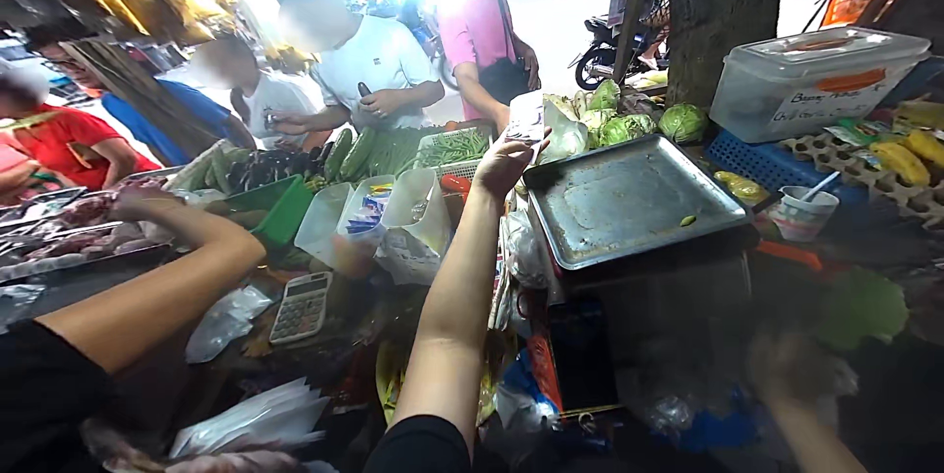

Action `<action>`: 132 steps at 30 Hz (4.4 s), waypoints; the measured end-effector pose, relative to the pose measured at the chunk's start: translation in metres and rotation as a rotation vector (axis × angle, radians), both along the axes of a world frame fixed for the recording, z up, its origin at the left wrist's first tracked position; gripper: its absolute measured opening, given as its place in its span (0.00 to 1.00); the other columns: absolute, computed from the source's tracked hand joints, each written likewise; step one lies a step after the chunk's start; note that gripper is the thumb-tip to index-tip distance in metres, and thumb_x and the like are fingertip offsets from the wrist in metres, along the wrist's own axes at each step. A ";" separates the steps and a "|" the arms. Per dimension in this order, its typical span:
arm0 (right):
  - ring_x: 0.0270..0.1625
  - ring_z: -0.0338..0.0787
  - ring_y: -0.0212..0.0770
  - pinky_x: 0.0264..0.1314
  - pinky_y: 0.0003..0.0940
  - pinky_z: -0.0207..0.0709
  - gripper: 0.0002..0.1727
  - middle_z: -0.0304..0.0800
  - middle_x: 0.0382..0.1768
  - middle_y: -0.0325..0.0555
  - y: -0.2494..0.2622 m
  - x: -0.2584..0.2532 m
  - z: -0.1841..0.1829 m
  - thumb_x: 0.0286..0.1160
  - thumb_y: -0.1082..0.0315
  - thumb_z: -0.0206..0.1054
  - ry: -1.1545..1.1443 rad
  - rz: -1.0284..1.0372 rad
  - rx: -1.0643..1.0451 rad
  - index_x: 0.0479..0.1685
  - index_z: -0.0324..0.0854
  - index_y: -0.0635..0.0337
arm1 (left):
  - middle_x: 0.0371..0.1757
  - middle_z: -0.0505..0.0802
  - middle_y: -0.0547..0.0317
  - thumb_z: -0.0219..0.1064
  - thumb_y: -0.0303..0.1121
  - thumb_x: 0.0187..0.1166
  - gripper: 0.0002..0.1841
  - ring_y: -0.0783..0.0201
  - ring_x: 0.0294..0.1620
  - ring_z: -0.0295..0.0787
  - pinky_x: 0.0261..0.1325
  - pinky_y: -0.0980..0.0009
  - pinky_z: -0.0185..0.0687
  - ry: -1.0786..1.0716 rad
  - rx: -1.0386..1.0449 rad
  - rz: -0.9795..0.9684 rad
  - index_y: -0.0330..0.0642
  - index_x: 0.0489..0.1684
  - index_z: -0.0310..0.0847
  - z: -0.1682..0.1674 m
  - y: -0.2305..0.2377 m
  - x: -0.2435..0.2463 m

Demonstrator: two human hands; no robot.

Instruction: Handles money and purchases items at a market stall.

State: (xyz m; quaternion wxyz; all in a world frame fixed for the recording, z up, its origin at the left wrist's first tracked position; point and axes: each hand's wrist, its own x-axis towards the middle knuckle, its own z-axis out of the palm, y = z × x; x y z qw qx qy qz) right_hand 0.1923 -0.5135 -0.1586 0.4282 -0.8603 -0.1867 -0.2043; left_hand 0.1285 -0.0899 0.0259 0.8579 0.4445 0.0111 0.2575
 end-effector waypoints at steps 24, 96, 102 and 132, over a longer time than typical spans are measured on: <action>0.42 0.89 0.24 0.48 0.22 0.86 0.36 0.90 0.45 0.40 0.178 -0.206 0.099 0.67 0.52 0.79 0.398 1.293 0.029 0.68 0.73 0.65 | 0.45 0.91 0.53 0.40 0.32 0.95 0.17 0.63 0.47 0.92 0.56 0.64 0.90 0.309 -0.546 0.635 0.36 0.61 0.75 -0.059 -0.211 -0.297; 0.61 0.90 0.67 0.67 0.71 0.76 0.26 0.90 0.59 0.64 -0.255 -1.284 0.000 0.85 0.58 0.66 -0.679 2.737 -1.323 0.77 0.78 0.61 | 0.46 0.91 0.38 0.64 0.40 0.86 0.19 0.49 0.48 0.88 0.59 0.45 0.80 1.851 -0.986 2.283 0.27 0.49 0.86 -0.126 -1.174 -1.445; 0.67 0.86 0.71 0.70 0.73 0.72 0.29 0.89 0.62 0.66 -0.296 -1.289 -0.045 0.82 0.57 0.69 -0.621 2.280 -1.669 0.79 0.76 0.61 | 0.64 0.89 0.32 0.62 0.48 0.86 0.23 0.35 0.70 0.83 0.73 0.31 0.70 2.064 -1.324 1.864 0.34 0.60 0.87 -0.180 -1.245 -1.620; 0.76 0.79 0.71 0.77 0.70 0.68 0.32 0.80 0.73 0.71 -0.366 -1.332 -0.024 0.88 0.52 0.61 -0.268 1.693 -2.011 0.82 0.71 0.67 | 0.80 0.79 0.37 0.64 0.26 0.81 0.16 0.34 0.82 0.71 0.77 0.35 0.72 2.428 -0.302 1.124 0.44 0.63 0.89 -0.308 -1.054 -1.839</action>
